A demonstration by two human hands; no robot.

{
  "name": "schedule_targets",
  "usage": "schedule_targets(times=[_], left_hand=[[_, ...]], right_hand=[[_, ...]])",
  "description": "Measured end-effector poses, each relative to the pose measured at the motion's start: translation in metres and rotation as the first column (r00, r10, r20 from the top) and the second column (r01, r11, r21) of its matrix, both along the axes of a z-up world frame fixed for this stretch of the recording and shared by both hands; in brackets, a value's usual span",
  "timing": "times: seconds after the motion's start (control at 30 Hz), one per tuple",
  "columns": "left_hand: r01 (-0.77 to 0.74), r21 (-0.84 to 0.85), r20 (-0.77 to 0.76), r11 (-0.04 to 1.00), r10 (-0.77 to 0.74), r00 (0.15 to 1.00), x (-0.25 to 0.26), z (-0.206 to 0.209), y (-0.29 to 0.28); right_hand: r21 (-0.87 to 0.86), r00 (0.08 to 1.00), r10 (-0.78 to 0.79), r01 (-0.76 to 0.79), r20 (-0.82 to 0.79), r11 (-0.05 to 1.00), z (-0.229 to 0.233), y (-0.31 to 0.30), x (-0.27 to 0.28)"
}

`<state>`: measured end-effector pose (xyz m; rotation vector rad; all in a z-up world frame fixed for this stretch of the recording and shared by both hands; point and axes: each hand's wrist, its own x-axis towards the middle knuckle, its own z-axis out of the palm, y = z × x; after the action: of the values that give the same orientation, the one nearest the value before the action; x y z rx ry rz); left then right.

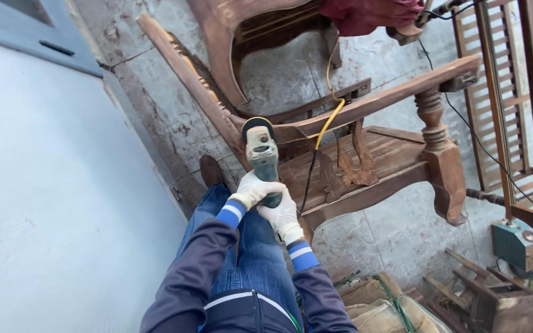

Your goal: The person sands a carved wooden chair frame using a handheld angle grinder fitted with a sanding disc, working over the armrests, rails and edges while the chair rests on the workshop floor. They reposition around the chair and steady it with their free hand as they grind different surfaces.

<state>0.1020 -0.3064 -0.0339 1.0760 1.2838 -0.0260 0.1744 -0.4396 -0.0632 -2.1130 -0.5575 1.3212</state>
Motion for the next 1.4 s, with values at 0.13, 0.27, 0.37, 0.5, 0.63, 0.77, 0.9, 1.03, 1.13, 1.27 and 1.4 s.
schedule_targets(times=[0.13, 0.27, 0.37, 0.5, 0.63, 0.77, 0.9, 1.03, 1.13, 1.27, 1.4], left_hand=[[-0.063, -0.031, -0.025, 0.998, 0.062, 0.998, -0.008, -0.006, 0.002], [-0.214, -0.141, 0.040, 0.967, 0.221, 0.974, -0.031, -0.010, 0.012], [-0.298, -0.210, 0.031, 0.931, 0.311, 0.950, -0.040, 0.001, 0.024], [-0.363, -0.269, -0.008, 0.892, 0.375, 0.927, -0.041, 0.007, 0.034], [-0.355, -0.204, 0.040, 0.913, 0.370, 0.928, -0.041, -0.003, 0.028], [-0.293, -0.157, 0.056, 0.943, 0.305, 0.951, -0.034, 0.002, 0.023], [-0.252, -0.204, 0.064, 0.946, 0.270, 0.961, -0.028, 0.015, 0.010], [-0.228, -0.213, 0.025, 0.950, 0.239, 0.971, -0.039, 0.021, 0.009], [-0.150, -0.160, 0.003, 0.976, 0.152, 0.988, -0.047, 0.016, 0.022], [-0.152, -0.140, 0.008, 0.978, 0.155, 0.988, -0.052, 0.015, 0.046], [-0.108, -0.083, 0.019, 0.991, 0.109, 0.994, -0.047, -0.001, 0.047]], right_hand=[[-0.007, 1.000, 0.008, -0.008, 0.006, 1.000, 0.010, 0.011, 0.004], [0.056, 0.993, 0.118, -0.116, -0.029, 0.992, 0.013, 0.030, -0.003], [0.022, 0.979, 0.206, -0.206, -0.002, 0.978, 0.021, 0.047, -0.010], [-0.007, 0.978, 0.207, -0.207, -0.038, 0.978, 0.027, 0.060, -0.011], [-0.019, 0.965, 0.262, -0.261, 0.020, 0.965, 0.033, 0.060, -0.005], [-0.072, 0.977, 0.213, -0.214, -0.012, 0.974, 0.049, 0.056, -0.005], [-0.153, 0.979, 0.185, -0.170, 0.086, 0.973, 0.037, 0.028, -0.008], [-0.129, 0.989, 0.129, -0.118, 0.078, 0.985, 0.022, 0.012, -0.020], [-0.048, 0.997, 0.065, -0.063, 0.042, 0.997, 0.024, 0.025, -0.029], [-0.020, 0.994, 0.105, -0.105, 0.022, 0.994, 0.035, 0.057, -0.033], [-0.032, 0.996, 0.086, -0.086, 0.023, 0.996, 0.028, 0.060, -0.031]])
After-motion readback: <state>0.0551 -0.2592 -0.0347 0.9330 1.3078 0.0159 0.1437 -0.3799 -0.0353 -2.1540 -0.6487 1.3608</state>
